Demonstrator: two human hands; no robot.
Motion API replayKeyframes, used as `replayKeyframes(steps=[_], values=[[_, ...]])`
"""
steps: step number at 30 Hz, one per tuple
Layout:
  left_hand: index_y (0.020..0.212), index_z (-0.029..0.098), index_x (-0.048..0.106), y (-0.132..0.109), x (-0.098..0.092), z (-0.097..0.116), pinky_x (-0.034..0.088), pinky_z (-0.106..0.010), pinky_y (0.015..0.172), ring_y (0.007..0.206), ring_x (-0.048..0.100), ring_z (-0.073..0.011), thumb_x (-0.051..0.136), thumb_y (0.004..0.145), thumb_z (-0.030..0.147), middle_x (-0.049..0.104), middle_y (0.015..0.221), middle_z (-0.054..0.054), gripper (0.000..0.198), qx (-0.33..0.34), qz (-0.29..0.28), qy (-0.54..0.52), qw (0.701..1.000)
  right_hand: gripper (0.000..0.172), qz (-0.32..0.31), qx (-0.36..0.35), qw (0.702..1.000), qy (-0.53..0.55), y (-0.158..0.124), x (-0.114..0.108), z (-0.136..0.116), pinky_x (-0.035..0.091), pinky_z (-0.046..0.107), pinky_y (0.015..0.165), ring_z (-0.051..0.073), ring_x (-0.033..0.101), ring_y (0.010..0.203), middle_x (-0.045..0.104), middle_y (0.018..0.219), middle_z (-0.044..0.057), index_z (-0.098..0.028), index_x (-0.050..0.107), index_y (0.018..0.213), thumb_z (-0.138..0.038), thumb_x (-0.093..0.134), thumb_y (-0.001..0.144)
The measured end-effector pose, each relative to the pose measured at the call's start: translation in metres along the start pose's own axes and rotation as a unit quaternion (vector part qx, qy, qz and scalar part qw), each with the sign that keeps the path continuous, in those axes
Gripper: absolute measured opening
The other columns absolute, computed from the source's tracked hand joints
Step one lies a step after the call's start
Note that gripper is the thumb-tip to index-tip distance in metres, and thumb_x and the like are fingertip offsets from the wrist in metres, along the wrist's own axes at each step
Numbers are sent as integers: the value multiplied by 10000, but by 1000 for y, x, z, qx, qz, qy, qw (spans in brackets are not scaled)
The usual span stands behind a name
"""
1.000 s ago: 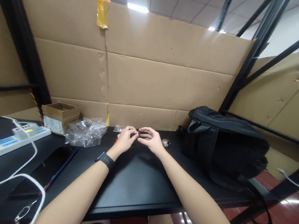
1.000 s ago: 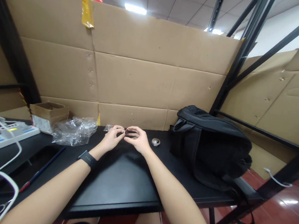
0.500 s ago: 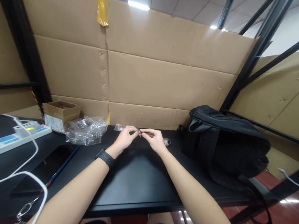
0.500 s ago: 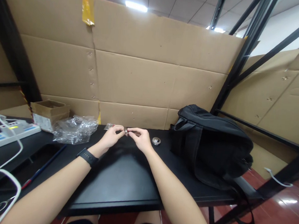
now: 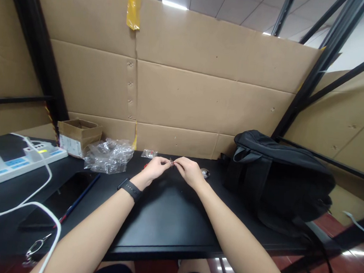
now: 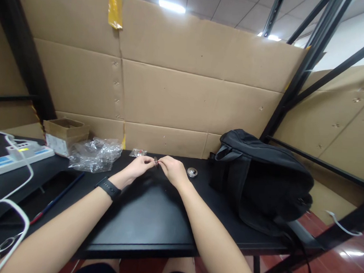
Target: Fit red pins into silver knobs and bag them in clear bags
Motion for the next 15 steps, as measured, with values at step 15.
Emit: replayKeyframes(steps=[15], values=[[960,250,751,1,-16,18,460,-356,943,1018,634,-228,499,929,485,734,1054,-53,346,141,23,176,974,77,-47,-25,992,-113,-2,2,-12,481,239,712,141,626,845,567,1221,92,-197,608,933,-256,558,937]])
Point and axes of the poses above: each hand's wrist, its own y-axis towards the middle knuckle, its own x-axis out of the palm, z = x × y, the point moved 6 cm from there along y, towards the middle knuckle
